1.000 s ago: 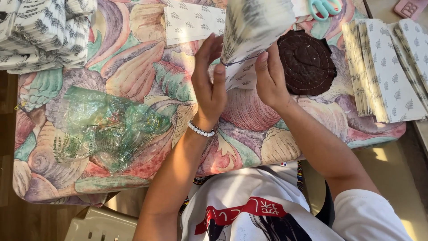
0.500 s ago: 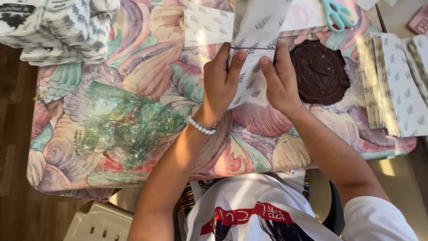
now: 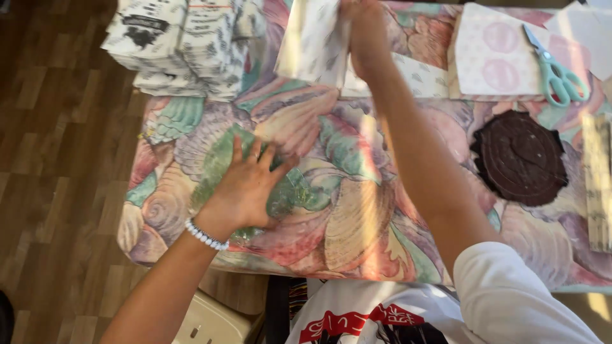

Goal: The person is separating thin paper wrappers from a large stack and organizing them into smaller piles on a table.

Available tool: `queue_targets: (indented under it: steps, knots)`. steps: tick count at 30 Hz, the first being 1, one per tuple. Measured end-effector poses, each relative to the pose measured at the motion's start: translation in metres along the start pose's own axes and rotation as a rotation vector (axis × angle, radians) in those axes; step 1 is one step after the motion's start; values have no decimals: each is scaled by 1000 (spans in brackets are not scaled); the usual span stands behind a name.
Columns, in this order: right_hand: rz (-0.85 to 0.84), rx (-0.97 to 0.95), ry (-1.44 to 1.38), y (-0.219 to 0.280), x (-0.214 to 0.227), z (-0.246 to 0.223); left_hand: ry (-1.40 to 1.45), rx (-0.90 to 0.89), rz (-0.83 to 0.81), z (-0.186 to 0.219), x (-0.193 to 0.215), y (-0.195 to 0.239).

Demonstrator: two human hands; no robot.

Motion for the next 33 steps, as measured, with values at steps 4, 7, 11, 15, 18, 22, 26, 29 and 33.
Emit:
queue_targets:
  steps: [4,7,11,15,18,22,26,29,33]
  knots:
    - [-40,-458,315,1,-34,75,146,18,-101,-18,-7,11]
    - [-69,-711,488,6,-47,74,181,105,-220,-42,15,23]
    - [-87,-685,441,4,-64,78,161,305,-246,-103,23,34]
    - [-117,-677,553,2,-67,87,199,332,-207,-133,-10,34]
    - [-205,-675,675,0,-67,81,188,336,-196,-133,-6,30]
    - [-336,-592,924,1,-68,60,157,316,-15,-122,24,25]
    - [-404,-214,1132,-8,-27,110,281,314,214,-100,60,-1]
    - [-488,-462,840,38,-19,-30,357,339,590,-88,71,-39]
    - [-427,-204,833,49,100,-73,385,541,708,-95,27,-103]
Point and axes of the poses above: each hand's wrist, its own y-axis away from the middle knuckle, its own x-axis out of the back of the hand, z = x × y, the point moved 5 cm from there along -y, towards the middle knuckle, and after that the axes turned 4 degrees about -z, right-handed, at the moved point
